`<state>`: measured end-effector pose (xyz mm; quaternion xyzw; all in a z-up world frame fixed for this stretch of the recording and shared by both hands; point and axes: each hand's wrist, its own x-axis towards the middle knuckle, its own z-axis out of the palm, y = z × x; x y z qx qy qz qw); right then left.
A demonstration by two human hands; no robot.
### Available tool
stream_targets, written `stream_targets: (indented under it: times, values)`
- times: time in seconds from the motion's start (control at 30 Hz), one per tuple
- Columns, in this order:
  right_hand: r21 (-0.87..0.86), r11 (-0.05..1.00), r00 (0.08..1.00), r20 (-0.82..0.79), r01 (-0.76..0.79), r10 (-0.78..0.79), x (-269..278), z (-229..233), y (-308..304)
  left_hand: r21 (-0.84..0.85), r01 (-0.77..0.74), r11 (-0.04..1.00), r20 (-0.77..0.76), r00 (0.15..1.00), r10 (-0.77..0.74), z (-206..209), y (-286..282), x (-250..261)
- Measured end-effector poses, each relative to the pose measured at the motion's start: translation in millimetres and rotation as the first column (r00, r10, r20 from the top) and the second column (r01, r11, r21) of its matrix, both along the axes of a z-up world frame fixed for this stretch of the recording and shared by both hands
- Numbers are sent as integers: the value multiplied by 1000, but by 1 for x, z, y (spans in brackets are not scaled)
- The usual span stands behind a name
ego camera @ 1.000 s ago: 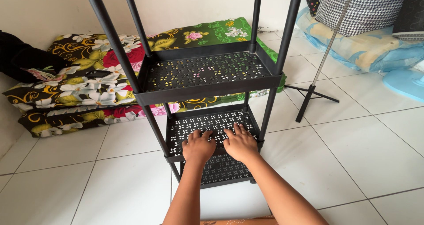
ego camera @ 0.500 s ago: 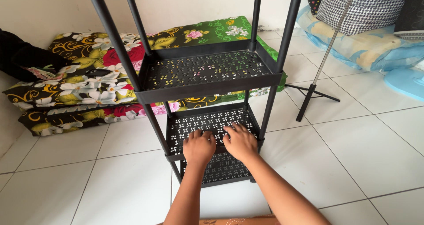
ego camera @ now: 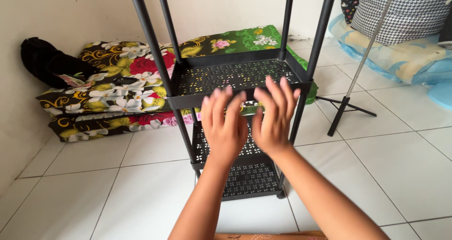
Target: The person assembles a black metal shelving unit on the floor. They connect the frame pieces, insert the perforated shelves, and attach caster wheels to the base. The unit is then stood upright and adjusted.
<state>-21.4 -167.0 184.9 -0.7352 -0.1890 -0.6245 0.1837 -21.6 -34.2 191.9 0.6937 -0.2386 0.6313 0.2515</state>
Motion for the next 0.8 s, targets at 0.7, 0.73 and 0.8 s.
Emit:
stream_targets:
  times: [0.7, 0.73, 0.8]
  values:
    - [-21, 982, 981, -59, 186, -187, 53, 26, 4, -31, -174, 984, -43, 984, 172, 31, -12, 48]
    - [-22, 983, 982, -53, 182, -183, 53, 26, 4, -31, -169, 985, -45, 985, 168, 31, -13, 47]
    - [-21, 985, 981, -86, 174, -175, 49, 28, 5, -30, -164, 986, -51, 985, 163, 32, -12, 44]
